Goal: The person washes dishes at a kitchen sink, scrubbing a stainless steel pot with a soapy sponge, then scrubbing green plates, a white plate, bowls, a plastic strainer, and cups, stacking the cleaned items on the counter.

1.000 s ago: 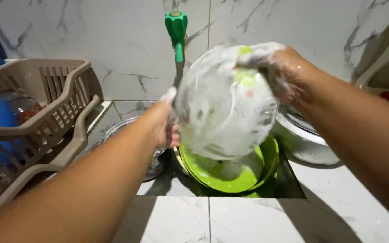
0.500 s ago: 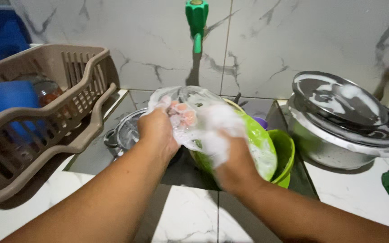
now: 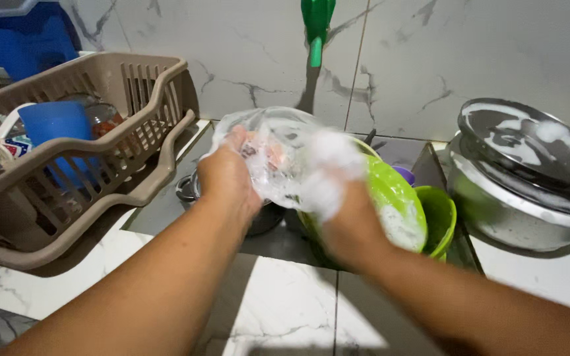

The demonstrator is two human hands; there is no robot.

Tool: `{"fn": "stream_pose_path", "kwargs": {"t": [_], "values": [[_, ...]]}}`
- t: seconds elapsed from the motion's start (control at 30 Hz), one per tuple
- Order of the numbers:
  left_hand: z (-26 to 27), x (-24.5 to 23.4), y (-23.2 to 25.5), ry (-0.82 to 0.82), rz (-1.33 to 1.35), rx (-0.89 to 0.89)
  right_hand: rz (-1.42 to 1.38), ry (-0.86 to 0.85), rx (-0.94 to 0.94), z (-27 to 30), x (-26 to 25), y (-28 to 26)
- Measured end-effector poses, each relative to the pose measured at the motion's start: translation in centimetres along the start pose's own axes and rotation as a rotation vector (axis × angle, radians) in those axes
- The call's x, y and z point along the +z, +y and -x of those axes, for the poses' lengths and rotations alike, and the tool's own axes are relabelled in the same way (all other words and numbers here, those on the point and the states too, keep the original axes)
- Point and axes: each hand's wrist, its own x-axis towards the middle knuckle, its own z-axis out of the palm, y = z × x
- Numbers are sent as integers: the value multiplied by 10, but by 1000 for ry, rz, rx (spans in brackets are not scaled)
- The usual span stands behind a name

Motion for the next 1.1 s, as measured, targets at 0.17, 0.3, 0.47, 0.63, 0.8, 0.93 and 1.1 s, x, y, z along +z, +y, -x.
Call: {"fn": "stream_pose_path", "kwargs": {"t": [0.17,0.3,0.47,0.63,0.8,0.93,1.1], "values": [[18,1,-7,13,-255,81,9,-78,38,-40,5,31],[37,16,1,-9,-308,83,-213,-165,453,-82,14,84],[48,32,27,-256,-806,619,-1102,-66,1051,-77,36,77],[40,7,46,-730,-1497,1177,-1866,-133,1294,-56,74,41],[-21,-34,75,-839,-2182,909,-2163,-248,1292,-53,84,25],[-63,-77,67,-790,-2517,634,-1931,-194,1518,-38,58,25],[-78,-113,50,-822,-2557,436,-1892,-118,1537,-6,16,43]]}}
